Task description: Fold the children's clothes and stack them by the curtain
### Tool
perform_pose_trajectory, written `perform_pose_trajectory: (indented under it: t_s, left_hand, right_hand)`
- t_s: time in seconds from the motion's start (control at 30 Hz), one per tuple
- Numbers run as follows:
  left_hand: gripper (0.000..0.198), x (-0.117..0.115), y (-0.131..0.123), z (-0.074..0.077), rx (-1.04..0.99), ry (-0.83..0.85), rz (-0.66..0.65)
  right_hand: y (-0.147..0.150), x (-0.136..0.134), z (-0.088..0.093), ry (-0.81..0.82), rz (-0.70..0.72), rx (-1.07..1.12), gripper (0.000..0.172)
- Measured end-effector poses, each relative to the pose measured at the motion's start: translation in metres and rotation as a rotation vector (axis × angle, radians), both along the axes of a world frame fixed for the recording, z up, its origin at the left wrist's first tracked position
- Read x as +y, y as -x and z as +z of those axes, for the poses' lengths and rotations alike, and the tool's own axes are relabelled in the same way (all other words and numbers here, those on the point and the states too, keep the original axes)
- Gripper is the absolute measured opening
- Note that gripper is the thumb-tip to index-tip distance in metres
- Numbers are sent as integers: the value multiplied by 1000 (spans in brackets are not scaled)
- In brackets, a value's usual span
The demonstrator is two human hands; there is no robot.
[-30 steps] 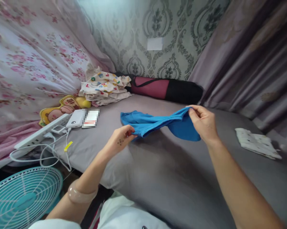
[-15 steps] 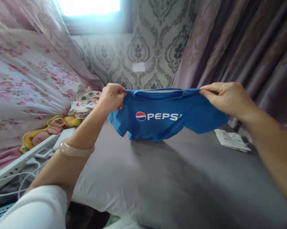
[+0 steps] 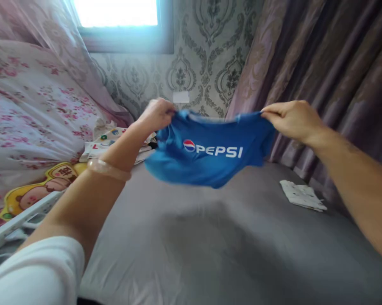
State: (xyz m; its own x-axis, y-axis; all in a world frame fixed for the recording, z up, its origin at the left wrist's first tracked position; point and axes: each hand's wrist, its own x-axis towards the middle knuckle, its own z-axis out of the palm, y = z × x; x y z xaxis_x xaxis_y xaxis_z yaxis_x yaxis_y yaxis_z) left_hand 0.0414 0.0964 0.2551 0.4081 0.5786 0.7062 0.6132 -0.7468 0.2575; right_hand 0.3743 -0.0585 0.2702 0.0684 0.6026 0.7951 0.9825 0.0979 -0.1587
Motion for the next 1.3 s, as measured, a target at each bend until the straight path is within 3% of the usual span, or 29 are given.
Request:
perform_pose_trajectory:
  t_s: [0.07,0.13,0.3,0.47,0.57,0.7,0.73,0.8,0.87,0.97,1.03,1.17,1.3]
  left_hand:
    - [23,13,3,-8,-217,-72,122]
    - [20,20,4,-10,-325,-127,154]
    - [16,29,-5,-21,-334,-110,-3]
    - [7,41,-18,-37,-356,77,-85]
    - [9,33,-24,-27,-385,123,-101]
    - [22,12,-31,-11,-478,-198,-18]
    - [23,10,-33,-12,-388,-210,-30]
    - [21,12,-36,-18,-121,-78,-91]
    - [22,19,-37,-27,-62,49,-81]
    - [32,30,-36,-34,-347,-25,49]
    - [34,33,-34,-31,-430,-84,59]
    - [30,33,-35,-19,-409,-82,27]
    - [23,33,-34,-18,-347,-49,26]
  right_hand:
    - [1,7,-1,-26,-61,-37,30]
    - [2,13,2,-54,-129,-85,30]
    - [-6,26,-4,-81,-146,-57,24]
    - [-19,33,-21,-46,-161,13,19]
    - [-16,27,-14,-91,-166,32,21]
    - [-1,20,-7,-313,-236,3,33]
    - [2,20,-9,-253,-215,-36,34]
    - [4,22,-15,-26,-130,-118,29]
    - [1,25,-22,71,-99,-133,24]
    - [-6,25,-24,-89,-194,-52,24]
    - [-9,23,-20,-145,-211,-26,24]
    - [-10,22,-17,-159,-211,-1,23]
    - [-11,24,-18,-111,-197,13,21]
